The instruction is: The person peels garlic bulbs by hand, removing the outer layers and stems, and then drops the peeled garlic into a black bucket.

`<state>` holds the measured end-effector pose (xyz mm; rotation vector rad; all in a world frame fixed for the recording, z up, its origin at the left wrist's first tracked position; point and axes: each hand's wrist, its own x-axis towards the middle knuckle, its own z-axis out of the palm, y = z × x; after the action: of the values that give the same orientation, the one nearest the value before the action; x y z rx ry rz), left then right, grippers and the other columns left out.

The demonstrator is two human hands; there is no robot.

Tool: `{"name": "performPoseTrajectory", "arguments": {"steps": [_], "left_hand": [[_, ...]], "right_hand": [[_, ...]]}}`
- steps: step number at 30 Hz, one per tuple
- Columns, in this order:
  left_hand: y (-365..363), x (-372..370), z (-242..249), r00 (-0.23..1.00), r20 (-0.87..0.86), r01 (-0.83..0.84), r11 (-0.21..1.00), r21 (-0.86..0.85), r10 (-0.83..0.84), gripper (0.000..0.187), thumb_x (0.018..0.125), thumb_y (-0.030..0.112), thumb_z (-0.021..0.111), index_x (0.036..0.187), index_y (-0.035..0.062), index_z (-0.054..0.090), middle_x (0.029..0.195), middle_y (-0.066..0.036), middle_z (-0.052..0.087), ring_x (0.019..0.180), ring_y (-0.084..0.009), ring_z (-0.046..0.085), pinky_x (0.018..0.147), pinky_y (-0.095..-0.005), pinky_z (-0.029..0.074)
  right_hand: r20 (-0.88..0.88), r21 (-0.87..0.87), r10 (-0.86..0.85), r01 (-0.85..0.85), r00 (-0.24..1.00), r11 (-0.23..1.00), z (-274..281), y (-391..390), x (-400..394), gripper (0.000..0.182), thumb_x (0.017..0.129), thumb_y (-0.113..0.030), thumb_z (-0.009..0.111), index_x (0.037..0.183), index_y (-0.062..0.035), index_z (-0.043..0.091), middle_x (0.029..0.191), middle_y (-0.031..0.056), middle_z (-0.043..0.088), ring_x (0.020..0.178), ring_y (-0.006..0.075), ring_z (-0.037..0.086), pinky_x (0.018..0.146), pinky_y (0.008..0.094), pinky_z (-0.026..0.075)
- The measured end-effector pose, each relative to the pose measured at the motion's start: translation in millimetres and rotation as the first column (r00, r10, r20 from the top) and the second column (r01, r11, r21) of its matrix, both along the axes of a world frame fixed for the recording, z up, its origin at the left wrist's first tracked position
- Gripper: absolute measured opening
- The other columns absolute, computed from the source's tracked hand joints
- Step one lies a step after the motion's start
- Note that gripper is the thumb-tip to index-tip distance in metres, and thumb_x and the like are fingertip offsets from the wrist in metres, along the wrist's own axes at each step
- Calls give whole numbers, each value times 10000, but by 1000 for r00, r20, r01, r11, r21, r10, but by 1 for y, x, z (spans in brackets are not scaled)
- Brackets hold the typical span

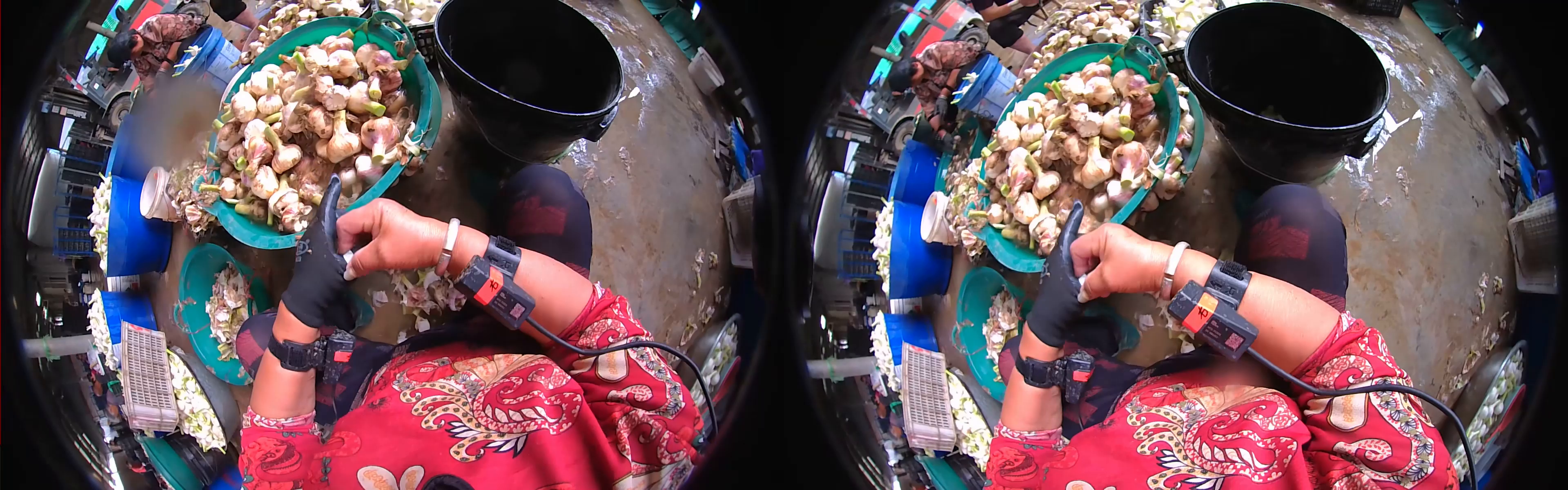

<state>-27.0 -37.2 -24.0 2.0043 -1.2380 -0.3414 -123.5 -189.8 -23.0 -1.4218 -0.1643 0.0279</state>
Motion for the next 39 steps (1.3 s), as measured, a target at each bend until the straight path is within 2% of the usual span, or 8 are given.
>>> {"name": "performPoseTrajectory", "arguments": {"steps": [3,7,9,11,17,24,31,39], "left_hand": [[-11,-11,30,978,-195,-53,993,107,73,871,692,234,778,1418,41,338,1023,-142,608,906,-163,597,777,-310,494],[-34,12,39,990,-123,-46,990,136,63,671,743,216,775,1328,48,493,955,-64,605,878,-132,572,800,-281,482],[-53,21,39,830,-541,-116,991,71,136,565,800,150,713,1319,59,509,950,-54,605,883,-120,574,812,-274,477],[-73,27,47,894,-432,-83,992,100,118,479,824,103,690,1274,28,541,926,-27,609,811,-80,555,743,-228,474],[-122,53,9,963,193,63,857,512,-186,388,791,299,670,1149,152,658,1005,-200,647,935,-351,613,856,-407,473],[-121,60,-4,966,239,-14,899,438,-102,266,782,216,644,1030,132,692,986,-165,667,931,-307,633,848,-382,483],[-78,65,44,910,-326,-218,965,147,255,239,805,19,557,1008,5,682,838,-46,671,716,-115,580,699,-273,472],[-111,42,15,895,401,72,951,301,-195,420,696,72,692,1113,108,653,994,-129,617,879,-293,604,802,-354,493]], "right_hand": [[92,-146,-49,62,995,987,-4,-5,-1,173,738,-88,758,827,-9,632,724,13,614,683,101,551,626,272,475],[-332,-71,-194,180,923,981,16,-28,-9,254,758,-110,753,939,8,619,740,39,628,643,116,572,598,268,478],[-441,-91,-391,393,808,915,13,-36,-10,372,754,-117,748,1063,11,585,735,60,629,626,128,584,586,277,482],[-122,-348,-741,670,661,655,-3,-41,-6,351,747,-71,679,1066,35,577,729,103,630,628,171,611,592,326,491],[-19,-558,-671,549,741,622,-11,-55,-11,122,731,-125,598,763,-26,662,717,195,627,696,355,625,671,408,502],[55,-366,-806,763,589,533,-8,-57,-7,165,713,-61,603,861,-15,658,803,163,657,698,264,643,675,341,509],[69,-89,-800,803,595,589,-5,-53,4,327,691,-74,652,1016,-79,613,952,149,635,863,301,622,778,353,494],[-182,68,-909,927,374,368,-8,-59,13,122,737,-76,632,855,-47,648,721,89,638,674,164,623,641,303,497]]}}
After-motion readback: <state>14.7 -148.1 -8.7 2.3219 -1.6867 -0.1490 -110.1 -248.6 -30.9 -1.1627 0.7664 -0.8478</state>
